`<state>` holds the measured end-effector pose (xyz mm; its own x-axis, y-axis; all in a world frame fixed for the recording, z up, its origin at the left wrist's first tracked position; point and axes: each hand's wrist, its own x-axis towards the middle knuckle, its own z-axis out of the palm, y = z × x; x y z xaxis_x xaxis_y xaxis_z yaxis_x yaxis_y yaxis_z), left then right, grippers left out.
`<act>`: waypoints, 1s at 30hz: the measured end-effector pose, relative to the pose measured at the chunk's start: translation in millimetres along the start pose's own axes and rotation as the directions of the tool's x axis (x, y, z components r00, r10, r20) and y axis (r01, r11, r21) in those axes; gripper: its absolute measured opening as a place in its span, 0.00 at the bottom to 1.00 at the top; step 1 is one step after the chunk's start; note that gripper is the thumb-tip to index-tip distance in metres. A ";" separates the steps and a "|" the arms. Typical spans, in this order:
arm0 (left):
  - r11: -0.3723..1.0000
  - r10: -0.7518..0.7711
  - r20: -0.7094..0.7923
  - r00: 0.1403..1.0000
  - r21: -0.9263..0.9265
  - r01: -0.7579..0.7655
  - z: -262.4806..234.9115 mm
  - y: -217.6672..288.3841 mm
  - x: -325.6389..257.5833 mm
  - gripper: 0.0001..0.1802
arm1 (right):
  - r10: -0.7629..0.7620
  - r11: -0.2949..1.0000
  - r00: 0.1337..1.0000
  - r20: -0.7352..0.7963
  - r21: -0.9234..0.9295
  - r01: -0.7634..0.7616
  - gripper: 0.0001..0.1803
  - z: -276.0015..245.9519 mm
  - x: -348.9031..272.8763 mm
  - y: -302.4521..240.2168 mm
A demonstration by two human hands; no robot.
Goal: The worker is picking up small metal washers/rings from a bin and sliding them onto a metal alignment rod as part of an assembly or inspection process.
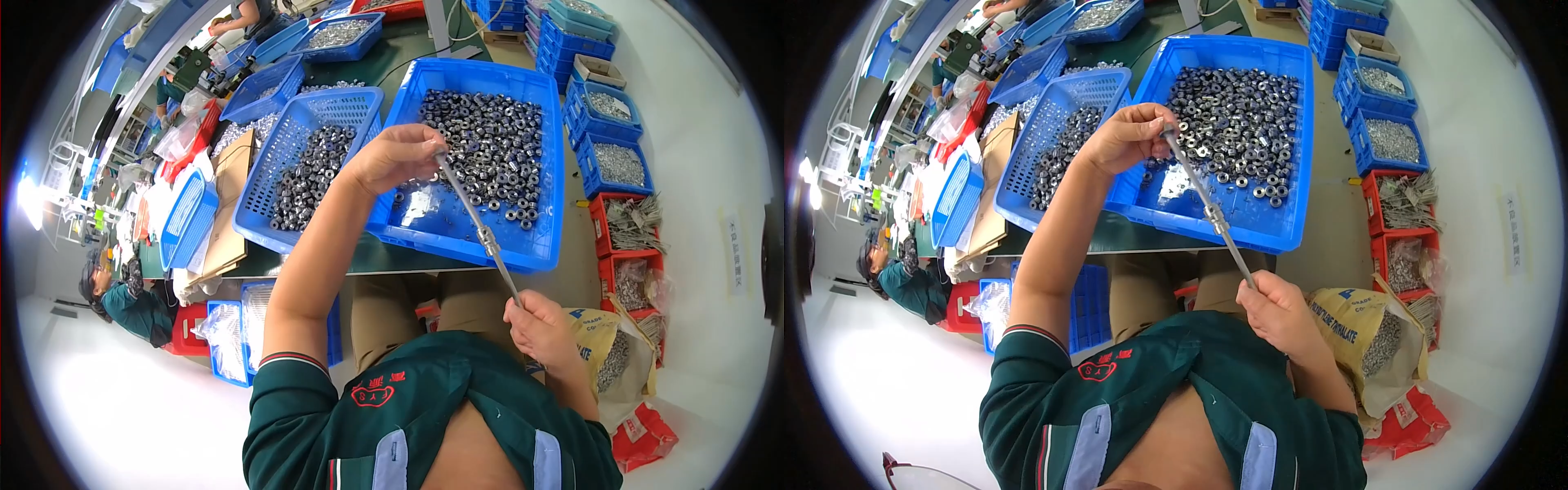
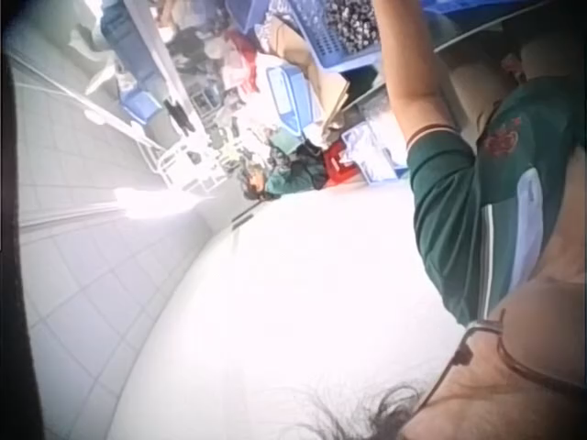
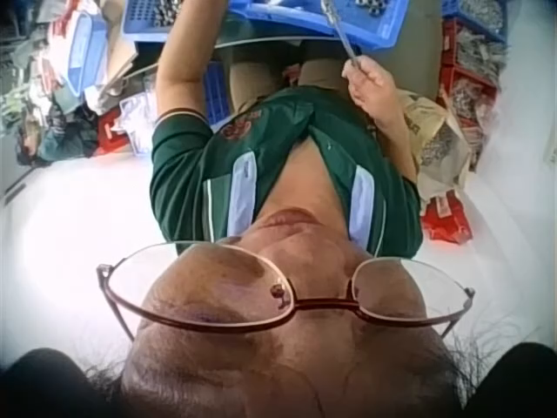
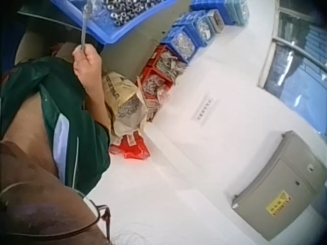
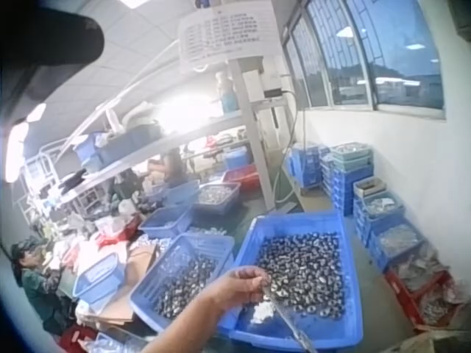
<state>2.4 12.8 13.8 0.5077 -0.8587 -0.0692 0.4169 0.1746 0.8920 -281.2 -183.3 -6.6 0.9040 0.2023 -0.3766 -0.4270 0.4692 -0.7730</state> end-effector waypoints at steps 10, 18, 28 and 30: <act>0.995 -0.056 0.070 0.996 0.088 0.050 28.7 -25.1 7.3 0.17 | -0.090 0.995 0.996 -0.027 -0.034 0.089 0.08 7.7 12.2 4.0; 0.968 -0.173 0.127 0.977 0.205 0.145 46.1 -31.9 6.8 0.18 | -0.120 0.993 0.992 -0.026 -0.014 0.120 0.08 4.2 18.6 3.4; 0.065 0.255 -0.235 0.938 0.972 0.226 -8.9 -1.7 5.1 0.13 | -0.132 0.991 0.978 -0.160 -0.013 0.132 0.07 -9.8 9.3 9.3; -0.094 0.156 -0.185 0.970 0.975 0.201 -8.6 -14.7 12.1 0.12 | -0.137 0.991 0.978 -0.156 -0.012 0.137 0.07 -11.1 8.9 10.1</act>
<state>8.9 4.0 -3.9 0.6972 -0.7168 -0.0105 -0.6722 -0.6589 0.3376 -277.6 -186.3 -23.4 0.9396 -0.0004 -0.3423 -0.2997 0.4822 -0.8232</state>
